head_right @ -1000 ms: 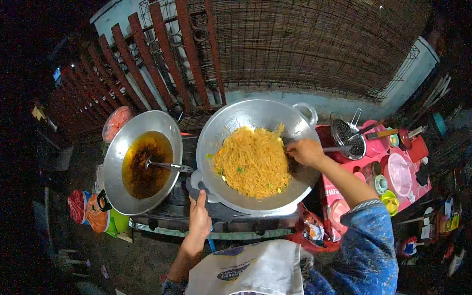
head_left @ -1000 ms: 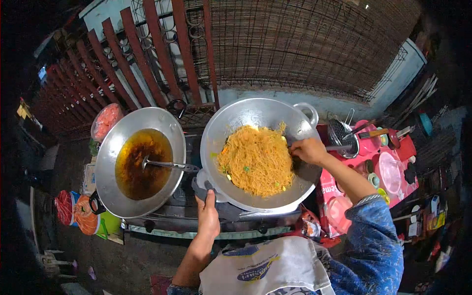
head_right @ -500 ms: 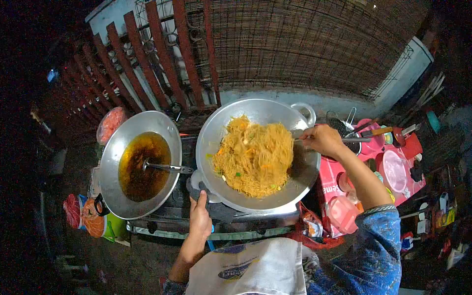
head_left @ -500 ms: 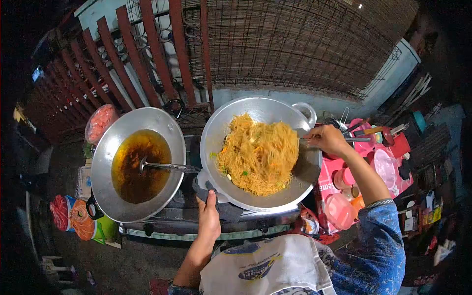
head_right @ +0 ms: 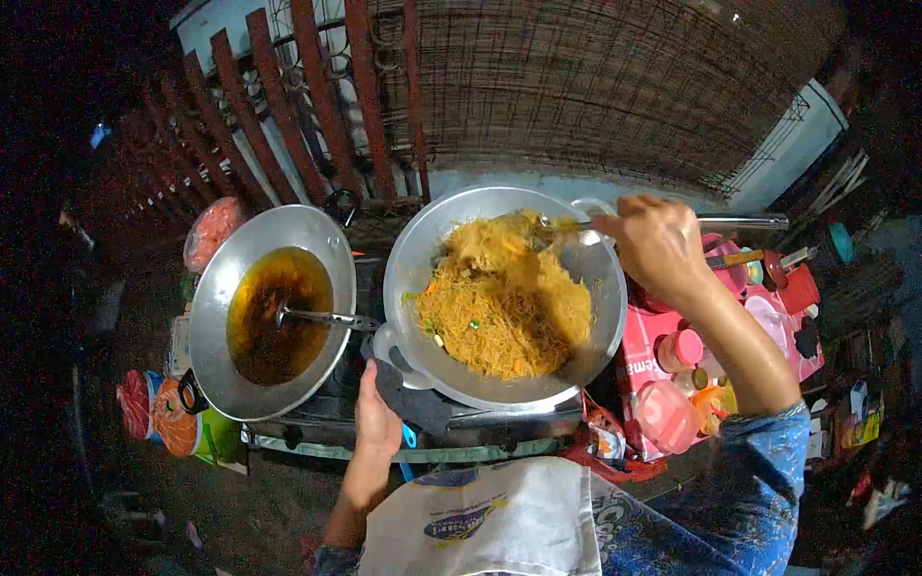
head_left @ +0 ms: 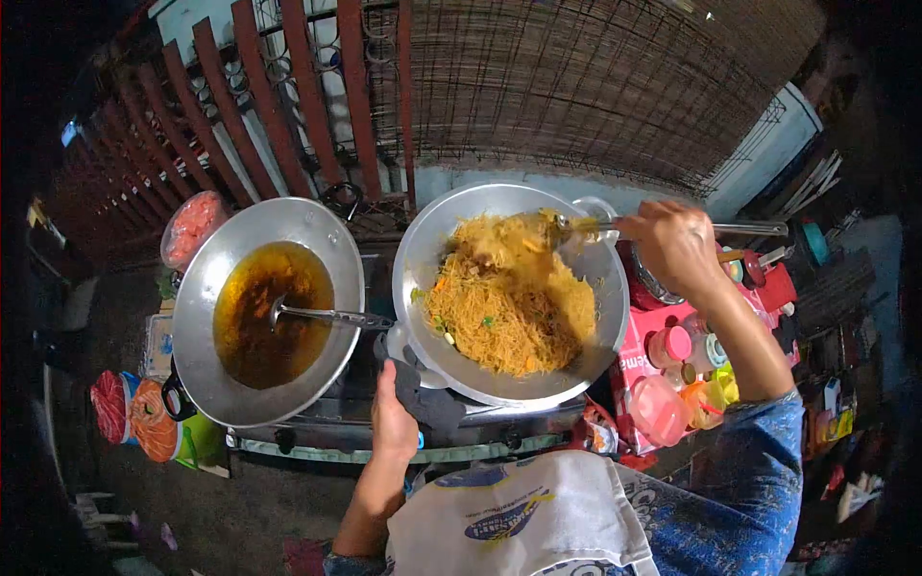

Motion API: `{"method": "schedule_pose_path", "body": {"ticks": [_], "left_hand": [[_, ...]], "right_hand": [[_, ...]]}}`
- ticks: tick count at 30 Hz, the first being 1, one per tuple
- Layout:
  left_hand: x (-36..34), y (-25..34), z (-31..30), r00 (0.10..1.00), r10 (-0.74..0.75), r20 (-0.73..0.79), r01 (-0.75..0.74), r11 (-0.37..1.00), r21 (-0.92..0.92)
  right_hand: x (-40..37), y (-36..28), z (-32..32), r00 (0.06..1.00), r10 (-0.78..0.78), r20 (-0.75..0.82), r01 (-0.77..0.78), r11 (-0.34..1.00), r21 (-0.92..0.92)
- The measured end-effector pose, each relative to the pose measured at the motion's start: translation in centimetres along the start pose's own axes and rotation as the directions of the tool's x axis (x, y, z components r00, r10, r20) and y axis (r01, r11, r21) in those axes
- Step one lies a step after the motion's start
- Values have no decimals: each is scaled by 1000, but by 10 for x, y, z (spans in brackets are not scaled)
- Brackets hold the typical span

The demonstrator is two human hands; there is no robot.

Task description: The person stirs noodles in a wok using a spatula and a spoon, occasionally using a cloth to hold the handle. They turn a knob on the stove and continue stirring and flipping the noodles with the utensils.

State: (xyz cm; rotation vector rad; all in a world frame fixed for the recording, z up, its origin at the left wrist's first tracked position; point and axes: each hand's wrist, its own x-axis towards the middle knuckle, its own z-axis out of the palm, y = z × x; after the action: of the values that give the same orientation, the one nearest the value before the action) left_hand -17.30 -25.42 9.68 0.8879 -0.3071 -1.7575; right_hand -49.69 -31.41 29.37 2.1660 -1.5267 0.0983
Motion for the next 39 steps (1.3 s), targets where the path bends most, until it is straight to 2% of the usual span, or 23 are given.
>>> {"method": "schedule_pose_path", "body": {"ticks": [1,2,3,4,6,8,10,12,14,16,17,19,22,24,27,29,30,32,33,37,39], "left_hand": [[4,-4,-6,998,31,-48,-26,996,90],[7,-3,-5,994,67,-89,-50,982,180],[2,0,0,997,80,12,-80,971,227],[3,-2,2,997,83,6,-82,972,220],[3,-4,3,977,177,-122,-130,939,318],[2,-4,5,975,186,-117,-136,929,344],[1,-5,5,974,196,-112,-142,918,371],[2,-6,3,973,189,-131,-122,907,403],[1,-6,5,970,177,-167,-96,909,407],[1,-6,10,967,164,-193,-73,910,408],[0,-5,12,974,177,-143,-109,914,392],[0,-5,13,977,190,-94,-143,917,372],[-1,-4,15,979,176,-101,-134,935,330],[-4,0,20,973,152,-176,-77,925,372],[-2,-3,16,975,194,-112,-138,914,382],[-3,-2,18,974,187,-131,-122,912,393],[-3,-2,19,970,183,-157,-106,909,403],[-4,1,20,980,165,-111,-115,926,361],[-4,2,21,985,156,-68,-126,940,318],[-4,4,20,983,145,-111,-91,917,387],[-3,4,19,978,145,-149,-68,901,429]], "right_hand": [[-1,-2,1,994,-101,-48,97,992,-79],[1,0,2,994,-101,-48,97,992,-78],[4,4,2,995,-100,-21,99,992,-76],[8,7,3,994,-106,5,106,992,-72],[15,13,5,996,-79,41,83,992,-92],[26,31,23,977,-24,210,81,960,-269],[38,45,46,968,-77,240,147,946,-287],[50,49,75,883,-30,469,189,937,-295],[42,40,138,894,-83,439,90,996,4],[40,5,150,854,-144,500,-16,953,303],[35,2,162,855,-149,497,-12,952,306],[23,3,184,896,-142,422,-164,775,610],[23,20,158,877,-108,469,-246,737,629],[23,31,135,871,-68,486,-271,760,591],[23,37,84,910,-25,414,-216,825,522],[23,32,56,937,43,346,-135,960,246],[22,30,46,936,47,348,-138,961,240],[22,24,27,982,-47,181,40,998,47],[22,16,12,990,-57,130,63,997,-46],[25,6,0,989,-129,78,136,986,-99],[28,11,-2,985,-97,146,123,976,-181]]}}
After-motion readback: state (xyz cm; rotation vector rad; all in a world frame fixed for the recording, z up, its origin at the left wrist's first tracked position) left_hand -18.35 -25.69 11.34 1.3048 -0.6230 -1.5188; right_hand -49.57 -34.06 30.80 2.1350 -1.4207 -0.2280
